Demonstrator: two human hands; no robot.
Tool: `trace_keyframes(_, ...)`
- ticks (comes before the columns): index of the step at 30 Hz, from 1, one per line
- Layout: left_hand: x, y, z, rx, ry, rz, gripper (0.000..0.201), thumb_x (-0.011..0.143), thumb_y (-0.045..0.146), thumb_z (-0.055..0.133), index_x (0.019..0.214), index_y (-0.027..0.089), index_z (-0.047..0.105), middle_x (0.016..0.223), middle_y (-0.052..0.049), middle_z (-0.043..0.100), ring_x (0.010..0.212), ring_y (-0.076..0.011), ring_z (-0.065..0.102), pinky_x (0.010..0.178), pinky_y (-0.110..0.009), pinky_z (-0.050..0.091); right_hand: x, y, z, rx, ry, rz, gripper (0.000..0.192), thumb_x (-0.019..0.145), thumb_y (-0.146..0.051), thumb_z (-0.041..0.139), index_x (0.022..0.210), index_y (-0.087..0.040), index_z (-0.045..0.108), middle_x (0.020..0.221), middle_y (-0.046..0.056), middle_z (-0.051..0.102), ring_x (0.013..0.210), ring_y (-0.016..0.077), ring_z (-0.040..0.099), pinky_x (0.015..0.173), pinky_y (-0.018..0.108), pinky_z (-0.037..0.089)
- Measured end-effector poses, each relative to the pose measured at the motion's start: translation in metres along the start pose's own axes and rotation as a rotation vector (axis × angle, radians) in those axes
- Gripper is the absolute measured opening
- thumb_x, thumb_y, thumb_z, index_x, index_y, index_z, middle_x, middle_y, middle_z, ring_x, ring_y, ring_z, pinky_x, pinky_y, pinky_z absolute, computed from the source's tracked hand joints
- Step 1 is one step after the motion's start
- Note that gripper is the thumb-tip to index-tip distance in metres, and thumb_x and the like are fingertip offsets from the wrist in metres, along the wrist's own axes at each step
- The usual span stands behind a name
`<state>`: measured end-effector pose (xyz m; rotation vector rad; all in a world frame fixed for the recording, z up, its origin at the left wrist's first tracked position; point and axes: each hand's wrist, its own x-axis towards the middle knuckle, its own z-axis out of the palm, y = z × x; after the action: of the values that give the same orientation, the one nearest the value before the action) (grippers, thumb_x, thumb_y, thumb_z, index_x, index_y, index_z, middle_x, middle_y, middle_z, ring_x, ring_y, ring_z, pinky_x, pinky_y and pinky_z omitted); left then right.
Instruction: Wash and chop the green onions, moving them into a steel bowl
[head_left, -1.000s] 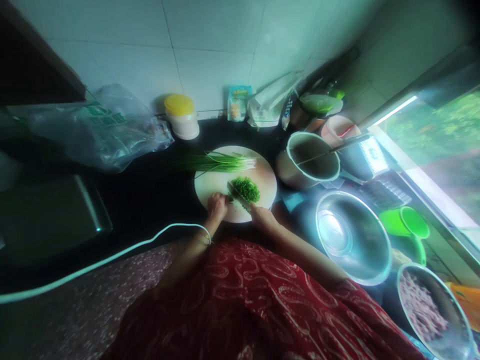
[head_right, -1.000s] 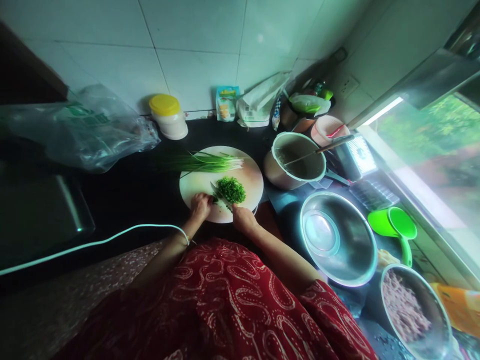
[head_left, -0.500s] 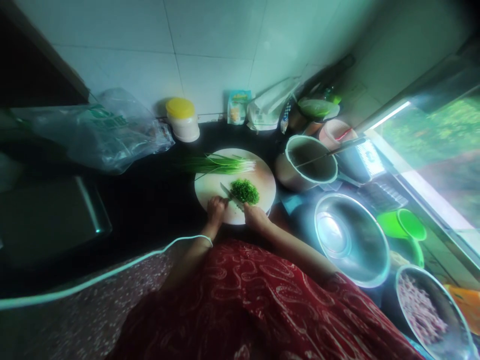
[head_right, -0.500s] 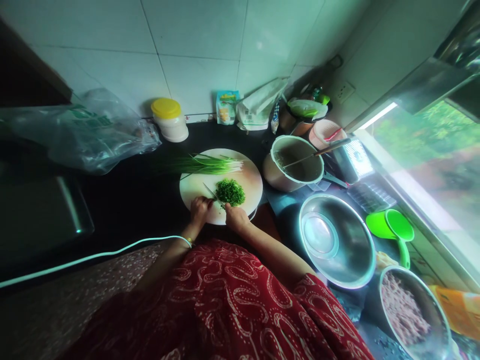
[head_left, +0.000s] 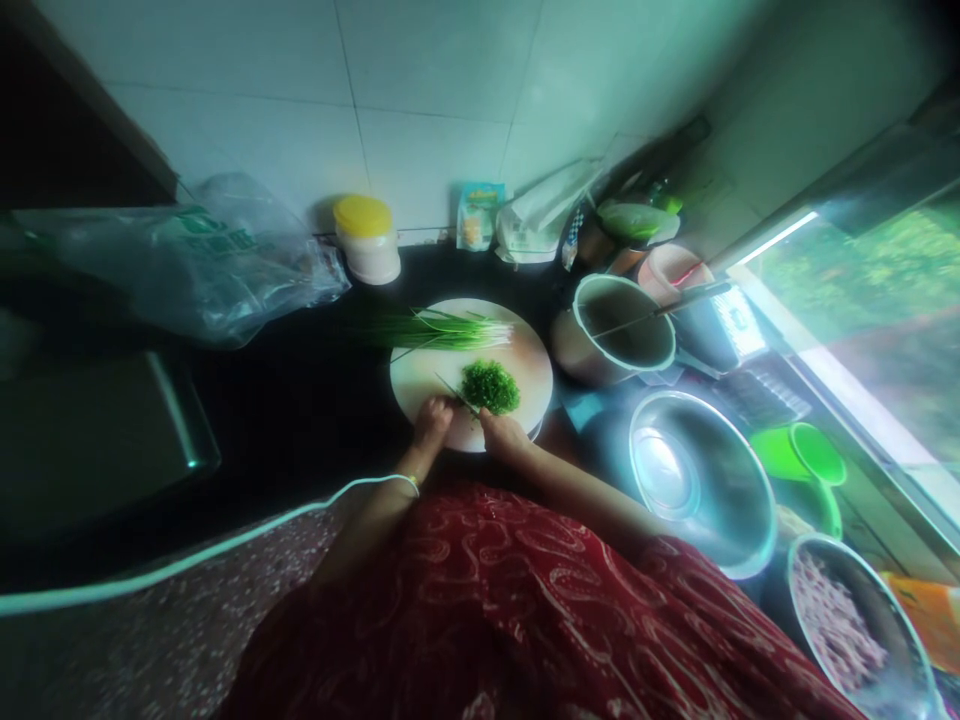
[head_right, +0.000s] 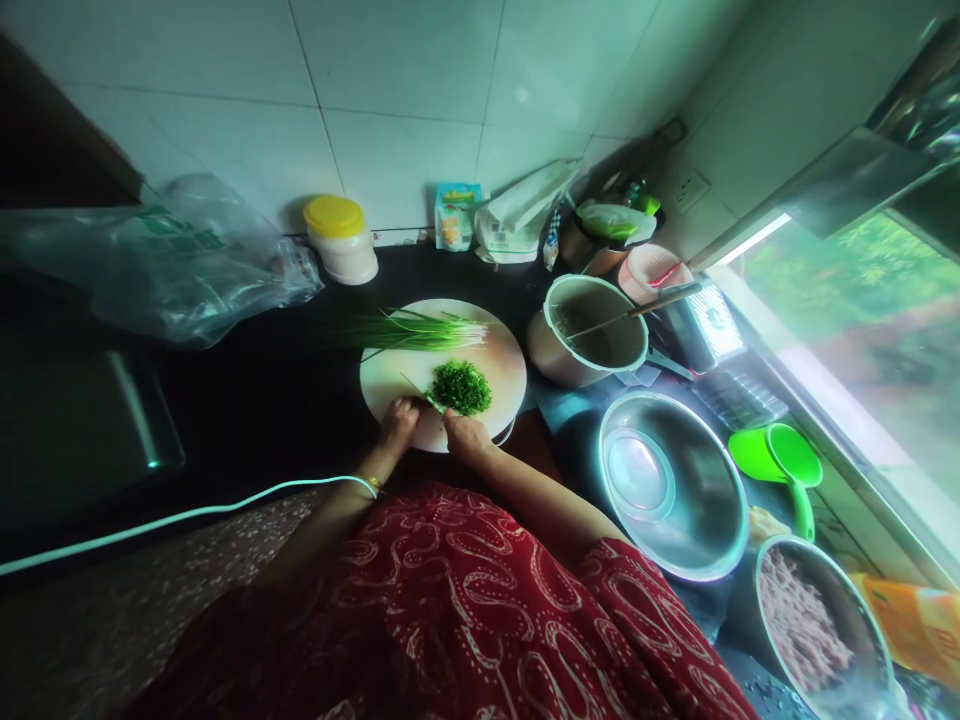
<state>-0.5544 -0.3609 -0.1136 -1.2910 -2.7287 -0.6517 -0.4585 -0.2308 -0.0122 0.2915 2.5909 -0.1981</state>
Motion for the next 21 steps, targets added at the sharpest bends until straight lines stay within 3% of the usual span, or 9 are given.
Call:
trace_keyframes(11,0.003,-0.001,0.007,-0.033,0.044,0.016,0.025,0.094,0.017,0.043,0.086,0.015,0.066,0.084,-0.012,0.064,0.083,-0.0232,0.058,0.078,-0.036,0.044,-0.016,0.003,-0.011,0.057,-0.016,0.035,0.037,0.090,-0.013,0.036,0.125,-0.016,0.048,0.098,0.015,0.070,0.096,0.0269,0.067,0.081,0.037,0.051)
trace_keyframes(21,-0.002,-0.008,0.015,-0.043,0.147,0.055,0.027,0.095,0.017,0.039,0.087,0.017,0.065,0.083,-0.010,0.065,0.082,-0.0220,0.058,0.076,-0.035,0.047,-0.004,-0.002,-0.010,0.048,-0.011,0.015,0.038,0.088,-0.010,0.038,0.124,-0.015,0.048,0.095,0.014,0.071,0.092,0.0260,0.069,0.075,0.033,0.051)
